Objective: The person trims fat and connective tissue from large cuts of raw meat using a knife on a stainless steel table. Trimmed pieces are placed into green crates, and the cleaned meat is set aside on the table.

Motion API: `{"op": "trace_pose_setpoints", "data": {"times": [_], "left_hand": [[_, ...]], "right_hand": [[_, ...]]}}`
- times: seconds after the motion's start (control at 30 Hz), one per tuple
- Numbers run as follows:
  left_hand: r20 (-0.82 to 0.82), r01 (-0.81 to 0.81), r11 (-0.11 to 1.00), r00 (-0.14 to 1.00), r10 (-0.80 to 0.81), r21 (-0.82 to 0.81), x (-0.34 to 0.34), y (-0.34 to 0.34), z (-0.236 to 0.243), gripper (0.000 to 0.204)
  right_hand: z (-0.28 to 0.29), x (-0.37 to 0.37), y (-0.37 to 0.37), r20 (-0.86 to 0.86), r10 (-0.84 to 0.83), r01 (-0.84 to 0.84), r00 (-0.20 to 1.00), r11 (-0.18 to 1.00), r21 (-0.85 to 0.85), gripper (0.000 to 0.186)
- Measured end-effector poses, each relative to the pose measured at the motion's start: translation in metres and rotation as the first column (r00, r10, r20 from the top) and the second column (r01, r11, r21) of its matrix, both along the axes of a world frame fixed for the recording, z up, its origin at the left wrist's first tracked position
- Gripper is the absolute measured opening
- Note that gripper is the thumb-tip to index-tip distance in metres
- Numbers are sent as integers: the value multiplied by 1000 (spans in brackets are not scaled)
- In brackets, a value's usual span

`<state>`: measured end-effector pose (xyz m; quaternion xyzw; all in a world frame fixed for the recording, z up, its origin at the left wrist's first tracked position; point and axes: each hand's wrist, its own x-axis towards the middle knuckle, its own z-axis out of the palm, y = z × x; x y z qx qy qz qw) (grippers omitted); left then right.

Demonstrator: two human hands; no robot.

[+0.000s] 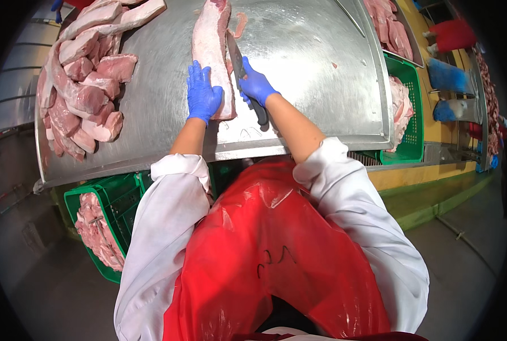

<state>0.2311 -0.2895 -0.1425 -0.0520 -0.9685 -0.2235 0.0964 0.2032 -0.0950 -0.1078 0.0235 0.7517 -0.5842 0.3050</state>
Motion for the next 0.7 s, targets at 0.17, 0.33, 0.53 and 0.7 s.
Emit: {"op": "trace_pose_setpoints", "data": {"times": [0.17,0.33,0.53,0.7], "left_hand": [[-28,-129,991,991,128,-46,3,11,-5,64],[21,-231,950,970,241,-209,-20,7,-8,63],[319,-325,937,880,350,-133,-60,-51,5,65],[472,-19,996,881,-26,90,-28,32,63,58]], "right_hand": [[-11,71,-3,-3,292,-276,957,909,313,71],[39,158,51,-20,473,-431,881,818,382,73],[61,192,113,-64,670,-579,739,681,448,74],[101,178,210,-31,305,-275,952,893,356,77]]}}
